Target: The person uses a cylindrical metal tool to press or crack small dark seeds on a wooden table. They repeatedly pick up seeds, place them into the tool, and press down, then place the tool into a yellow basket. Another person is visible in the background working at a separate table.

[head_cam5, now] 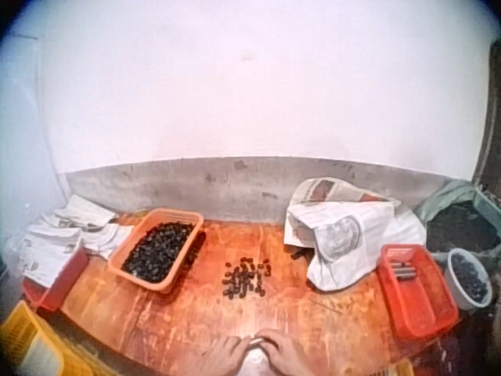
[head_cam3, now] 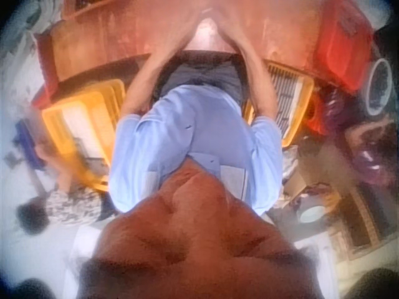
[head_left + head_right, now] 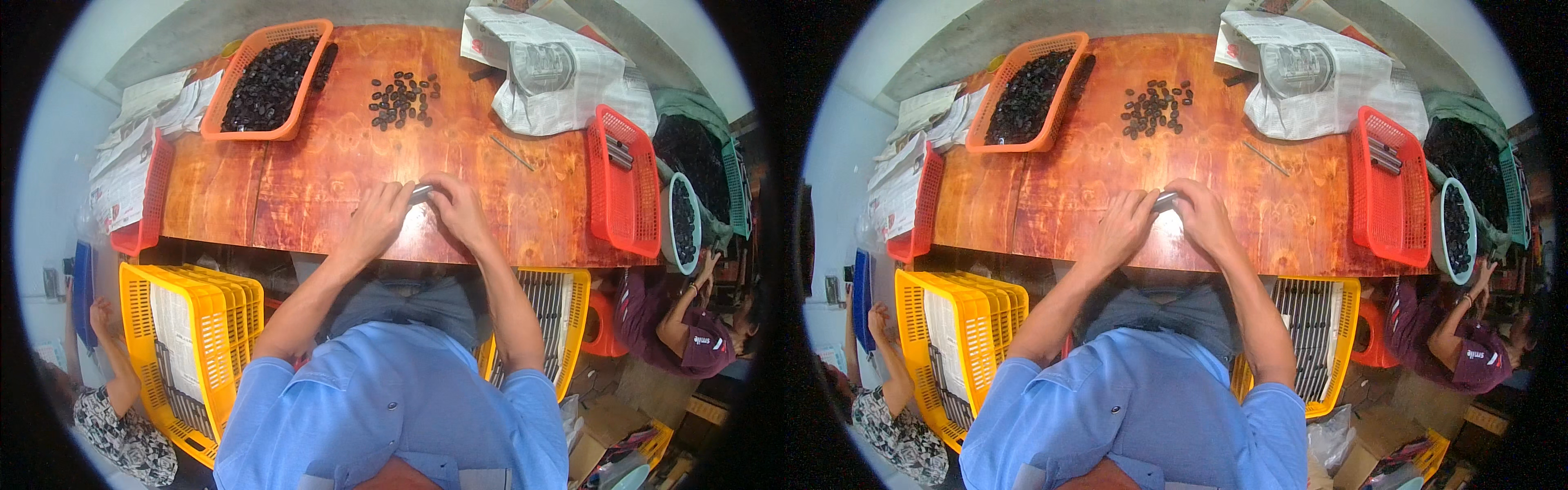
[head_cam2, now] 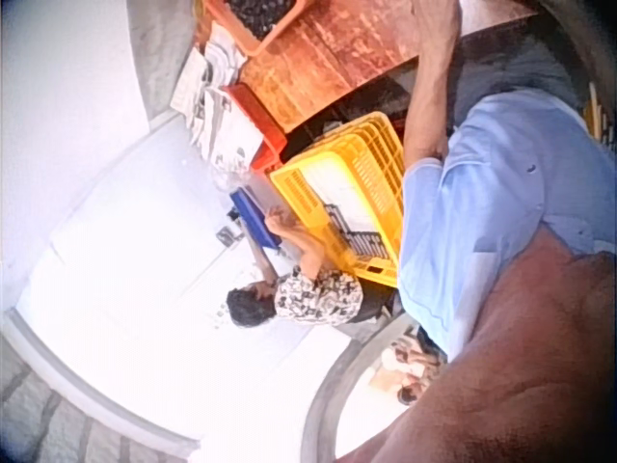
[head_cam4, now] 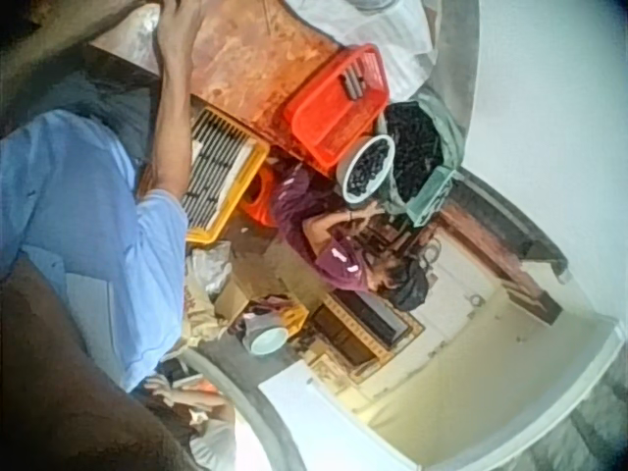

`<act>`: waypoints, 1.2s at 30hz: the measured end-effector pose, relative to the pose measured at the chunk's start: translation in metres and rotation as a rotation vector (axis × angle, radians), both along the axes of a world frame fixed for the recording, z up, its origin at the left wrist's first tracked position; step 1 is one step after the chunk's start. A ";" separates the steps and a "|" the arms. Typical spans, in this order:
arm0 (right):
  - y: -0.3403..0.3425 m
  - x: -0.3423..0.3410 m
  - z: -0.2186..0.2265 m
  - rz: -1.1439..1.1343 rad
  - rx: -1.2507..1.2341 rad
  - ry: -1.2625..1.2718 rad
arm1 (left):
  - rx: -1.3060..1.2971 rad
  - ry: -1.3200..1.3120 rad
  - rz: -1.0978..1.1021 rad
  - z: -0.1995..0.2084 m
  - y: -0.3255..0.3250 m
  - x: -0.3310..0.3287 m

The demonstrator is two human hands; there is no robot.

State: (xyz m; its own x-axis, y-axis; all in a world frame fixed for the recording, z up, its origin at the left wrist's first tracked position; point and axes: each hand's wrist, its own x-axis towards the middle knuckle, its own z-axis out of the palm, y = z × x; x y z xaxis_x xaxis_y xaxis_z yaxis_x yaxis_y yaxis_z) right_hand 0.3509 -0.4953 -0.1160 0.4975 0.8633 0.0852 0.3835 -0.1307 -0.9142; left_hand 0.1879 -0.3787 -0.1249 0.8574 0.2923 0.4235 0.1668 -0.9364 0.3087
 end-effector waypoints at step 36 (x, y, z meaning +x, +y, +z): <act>0.061 -0.001 -0.013 -0.241 -0.213 -0.620 | -0.112 0.063 -0.007 0.003 0.005 0.003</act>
State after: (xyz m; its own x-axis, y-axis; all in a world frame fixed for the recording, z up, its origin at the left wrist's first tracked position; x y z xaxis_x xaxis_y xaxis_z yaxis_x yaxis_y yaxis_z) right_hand 0.3495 -0.4348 -0.1294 0.5916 0.7642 0.2569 0.7641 -0.4299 -0.4809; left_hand 0.1905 -0.3740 -0.1222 0.8833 0.3288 0.3341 0.1827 -0.8979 0.4005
